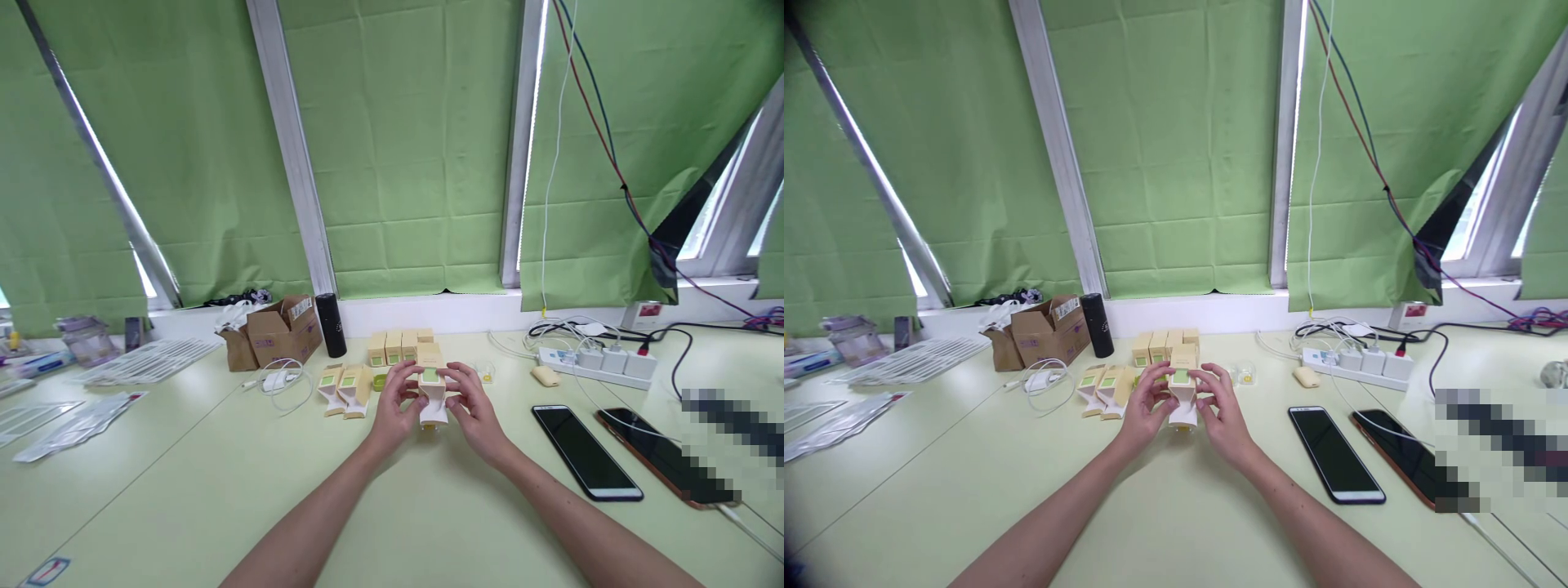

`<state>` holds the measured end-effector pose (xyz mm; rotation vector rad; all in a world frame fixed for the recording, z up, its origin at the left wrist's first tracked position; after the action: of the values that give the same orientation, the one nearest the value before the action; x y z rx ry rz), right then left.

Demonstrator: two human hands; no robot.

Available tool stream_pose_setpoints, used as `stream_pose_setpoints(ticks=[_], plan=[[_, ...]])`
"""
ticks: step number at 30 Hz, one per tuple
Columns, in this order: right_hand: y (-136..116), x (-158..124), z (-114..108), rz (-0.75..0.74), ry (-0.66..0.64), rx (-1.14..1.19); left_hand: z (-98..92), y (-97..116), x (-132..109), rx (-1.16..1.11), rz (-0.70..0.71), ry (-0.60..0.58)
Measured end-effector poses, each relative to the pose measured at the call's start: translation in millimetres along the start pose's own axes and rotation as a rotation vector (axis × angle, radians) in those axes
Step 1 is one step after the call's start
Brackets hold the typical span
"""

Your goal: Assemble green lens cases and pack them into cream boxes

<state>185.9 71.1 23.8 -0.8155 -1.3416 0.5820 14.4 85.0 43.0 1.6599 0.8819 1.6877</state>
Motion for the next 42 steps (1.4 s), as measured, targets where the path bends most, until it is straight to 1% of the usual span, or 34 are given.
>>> stream_pose_setpoints(ticks=[8,11,22,34,42], plan=[[-6,-1,0,0.013,-0.006,-0.019,-3.9,-5,4,-0.042,-0.032,0.084],[-6,-2,1,0.026,-0.009,-0.012,-4.5,-8,4,-0.045,-0.022,0.100],[-5,-4,5,0.037,-0.032,0.059,-3.9,-9,2,-0.034,-0.016,0.102],[-6,-1,1,0.043,0.020,0.052,-0.4,-4,0,-0.008,-0.018,0.111],[0,1,-1,0.044,0.055,0.059,0.9,-4,-2,0.020,-0.010,0.097]])
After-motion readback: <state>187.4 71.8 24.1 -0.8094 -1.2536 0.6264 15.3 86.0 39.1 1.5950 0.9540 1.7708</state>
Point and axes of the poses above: each hand's wrist, its own x-axis towards the middle knuckle, its own z-axis out of the palm, y = z × x, the point moved 7 cm from there along x, towards the middle knuckle, and after that the axes turned 14 degrees about y, right-handed, at the moved point
